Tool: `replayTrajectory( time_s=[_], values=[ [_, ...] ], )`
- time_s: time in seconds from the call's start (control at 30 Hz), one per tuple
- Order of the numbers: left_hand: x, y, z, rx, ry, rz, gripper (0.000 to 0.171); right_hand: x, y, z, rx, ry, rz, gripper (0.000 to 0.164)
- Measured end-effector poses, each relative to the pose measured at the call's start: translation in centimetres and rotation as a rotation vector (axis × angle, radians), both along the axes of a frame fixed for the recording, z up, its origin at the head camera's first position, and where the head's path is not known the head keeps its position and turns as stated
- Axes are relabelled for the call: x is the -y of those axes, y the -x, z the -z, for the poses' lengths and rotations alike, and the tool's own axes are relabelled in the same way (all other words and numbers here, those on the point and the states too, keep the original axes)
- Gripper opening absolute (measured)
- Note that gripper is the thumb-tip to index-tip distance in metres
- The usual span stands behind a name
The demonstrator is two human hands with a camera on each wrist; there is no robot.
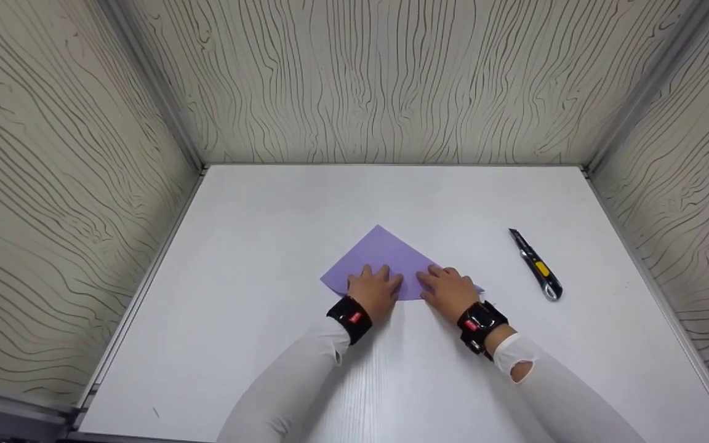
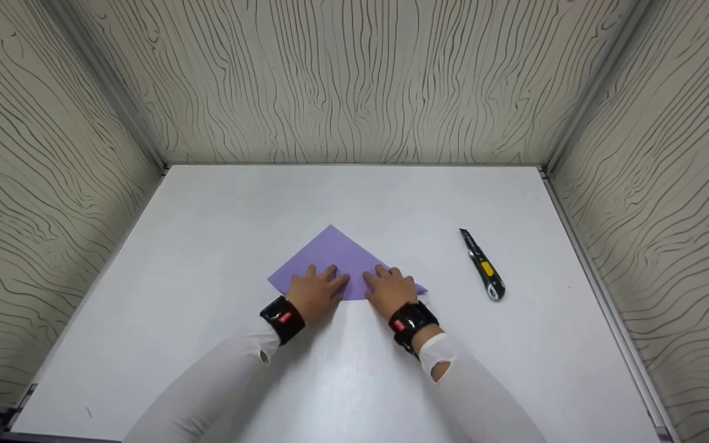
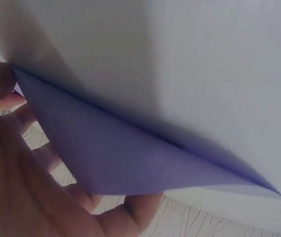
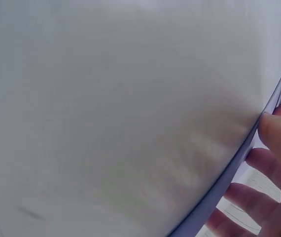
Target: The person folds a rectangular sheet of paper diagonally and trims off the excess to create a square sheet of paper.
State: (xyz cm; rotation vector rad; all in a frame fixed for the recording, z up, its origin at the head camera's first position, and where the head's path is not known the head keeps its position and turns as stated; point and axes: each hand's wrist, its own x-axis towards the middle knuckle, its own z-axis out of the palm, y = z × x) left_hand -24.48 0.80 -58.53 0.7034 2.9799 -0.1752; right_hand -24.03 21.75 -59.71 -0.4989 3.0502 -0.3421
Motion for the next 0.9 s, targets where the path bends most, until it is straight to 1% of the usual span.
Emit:
replayTrajectory(
  time_s=[0.1, 0.17, 0.23, 0.33, 0.43, 0.5, 0.67, 0.73, 0.9],
  values=[
    [-0.3, 0.2, 0.7, -0.07, 0.09, 0.02, 0.047, 0.0, 0.1, 0.4, -0.013, 0.003, 0.003, 0.047],
    [-0.6, 0.1, 1.0, -0.134, 0.143, 0.061, 0.044, 0.0, 0.1, 0.5, -0.015, 0.002, 0.004, 0.047],
    [-0.8, 0.1, 1.1, -0.209, 0.17, 0.117, 0.037, 0.1, 0.1, 0.5, -0.024, -0.001, 0.002, 0.046],
    [-1.0, -0.3, 1.0, -0.301, 0.142, 0.202, 0.023, 0.2, 0.0, 0.3, -0.04, -0.01, -0.001, 0.045],
    [-1.2, -0.9, 1.0, -0.345, 0.115, 0.238, 0.017, 0.3, -0.1, 0.1, -0.046, -0.015, -0.001, 0.043],
    [-1.2, -1.5, 1.1, -0.344, 0.109, 0.236, 0.016, 0.4, -0.1, -0.1, -0.034, -0.017, 0.0, 0.043],
    [-0.9, -3.0, 1.3, -0.306, 0.091, 0.196, 0.017, 0.5, -0.2, -0.3, -0.011, -0.013, 0.004, 0.044],
    [-0.7, -3.4, 1.3, -0.264, 0.072, 0.174, 0.025, 0.5, -0.1, -0.3, -0.014, -0.011, 0.009, 0.044],
    [0.4, -4.1, 1.0, -0.098, -0.002, 0.131, 0.059, 0.3, -0.2, 0.1, -0.027, -0.022, 0.012, 0.045]
  ],
)
